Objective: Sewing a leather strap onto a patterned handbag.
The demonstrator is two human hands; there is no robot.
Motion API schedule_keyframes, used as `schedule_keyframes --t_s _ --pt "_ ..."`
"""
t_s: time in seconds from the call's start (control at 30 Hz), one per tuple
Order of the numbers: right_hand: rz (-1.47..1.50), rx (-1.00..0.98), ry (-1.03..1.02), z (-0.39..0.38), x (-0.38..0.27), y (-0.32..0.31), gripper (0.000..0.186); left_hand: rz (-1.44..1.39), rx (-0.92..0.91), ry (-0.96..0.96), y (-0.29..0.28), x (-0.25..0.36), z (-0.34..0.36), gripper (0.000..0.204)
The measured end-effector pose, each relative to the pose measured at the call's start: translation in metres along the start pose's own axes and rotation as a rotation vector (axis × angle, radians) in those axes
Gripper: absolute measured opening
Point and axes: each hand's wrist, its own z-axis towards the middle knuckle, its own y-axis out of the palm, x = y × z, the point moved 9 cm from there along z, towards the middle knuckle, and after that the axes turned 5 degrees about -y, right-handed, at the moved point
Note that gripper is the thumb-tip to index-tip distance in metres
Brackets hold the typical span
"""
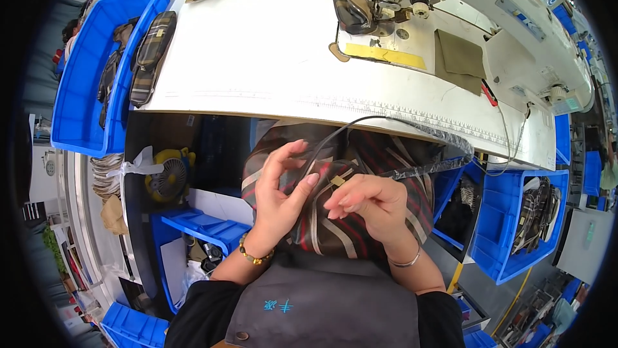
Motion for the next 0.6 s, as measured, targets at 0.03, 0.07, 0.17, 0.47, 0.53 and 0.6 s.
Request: schedule_keyframes --t_s 0.03,0.07,0.17,0.47,0.53,0.6 --pt "-0.056 -0.01 -0.015 -0.002 -0.002 0.002 0.003 0.106 0.03 0.096 -0.003 0.011 -0.001 0.043" --pt "-0.113 -0.019 -0.031 -0.004 -0.004 0.004 0.004 0.212 0.06 0.191 -0.004 0.02 -0.001 0.047" --pt "-0.167 -0.026 -0.064 -0.003 -0.011 0.006 0.004 0.37 0.046 0.371 -0.001 0.04 -0.001 0.043" --pt "-0.421 -0.143 -0.211 0.002 -0.031 0.018 0.006 0.557 0.024 0.628 0.019 0.079 -0.007 0.035" --pt "-0.431 -0.144 -0.237 0.003 -0.034 0.018 0.007 0.558 0.009 0.631 0.021 0.082 -0.008 0.033" --pt "-0.505 -0.171 -0.281 0.002 -0.037 0.02 0.006 0.559 -0.006 0.634 0.023 0.083 -0.01 0.032"
